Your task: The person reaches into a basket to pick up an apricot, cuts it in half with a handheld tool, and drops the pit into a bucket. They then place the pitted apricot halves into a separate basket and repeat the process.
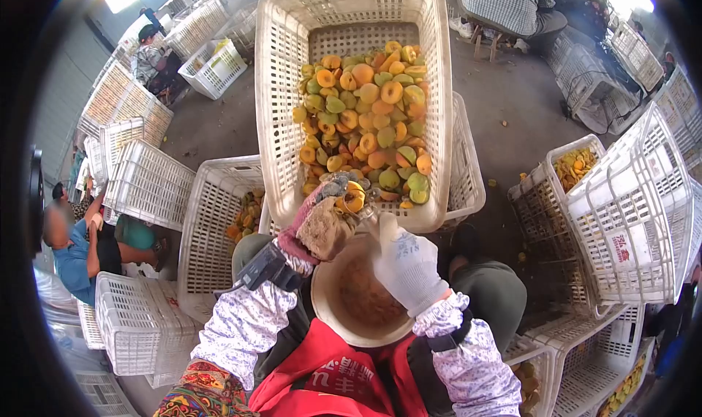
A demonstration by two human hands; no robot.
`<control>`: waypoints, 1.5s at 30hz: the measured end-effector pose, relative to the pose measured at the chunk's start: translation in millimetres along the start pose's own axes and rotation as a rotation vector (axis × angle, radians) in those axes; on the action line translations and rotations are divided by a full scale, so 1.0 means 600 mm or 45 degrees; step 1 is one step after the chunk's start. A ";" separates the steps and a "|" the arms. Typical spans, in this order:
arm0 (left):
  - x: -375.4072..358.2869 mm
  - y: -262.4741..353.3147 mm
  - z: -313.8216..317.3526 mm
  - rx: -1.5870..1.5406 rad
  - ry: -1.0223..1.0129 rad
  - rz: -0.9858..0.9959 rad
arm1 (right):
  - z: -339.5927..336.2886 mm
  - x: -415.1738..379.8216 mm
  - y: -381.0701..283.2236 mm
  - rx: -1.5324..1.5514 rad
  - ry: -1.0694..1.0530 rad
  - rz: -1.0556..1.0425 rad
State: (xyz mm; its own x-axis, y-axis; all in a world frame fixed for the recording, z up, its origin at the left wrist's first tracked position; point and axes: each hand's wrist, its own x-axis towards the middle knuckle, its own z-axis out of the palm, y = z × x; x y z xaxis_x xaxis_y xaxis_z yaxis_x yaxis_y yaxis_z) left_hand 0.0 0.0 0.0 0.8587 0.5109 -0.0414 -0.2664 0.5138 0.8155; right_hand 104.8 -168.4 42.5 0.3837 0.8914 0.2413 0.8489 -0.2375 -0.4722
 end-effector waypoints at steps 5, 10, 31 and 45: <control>-0.036 0.001 0.037 1.154 0.048 0.150 | 0.008 -0.018 0.001 -0.086 0.117 -0.105; -0.028 -0.014 0.028 0.989 0.213 0.017 | 0.008 -0.010 0.003 -0.033 0.052 -0.032; -0.030 -0.030 0.009 2.039 0.018 0.577 | -0.012 -0.009 0.003 0.115 0.025 0.061; -0.035 0.020 0.073 1.427 -0.071 0.540 | 0.004 -0.016 0.007 0.005 0.099 -0.087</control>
State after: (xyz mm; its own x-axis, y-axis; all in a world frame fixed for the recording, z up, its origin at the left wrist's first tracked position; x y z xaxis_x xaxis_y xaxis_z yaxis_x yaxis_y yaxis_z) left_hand -1.9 -34.6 35.7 0.8201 0.4493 0.3544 -0.0270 -0.5883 0.8082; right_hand 103.9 -177.0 36.2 0.3522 0.8726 0.3383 0.8727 -0.1757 -0.4555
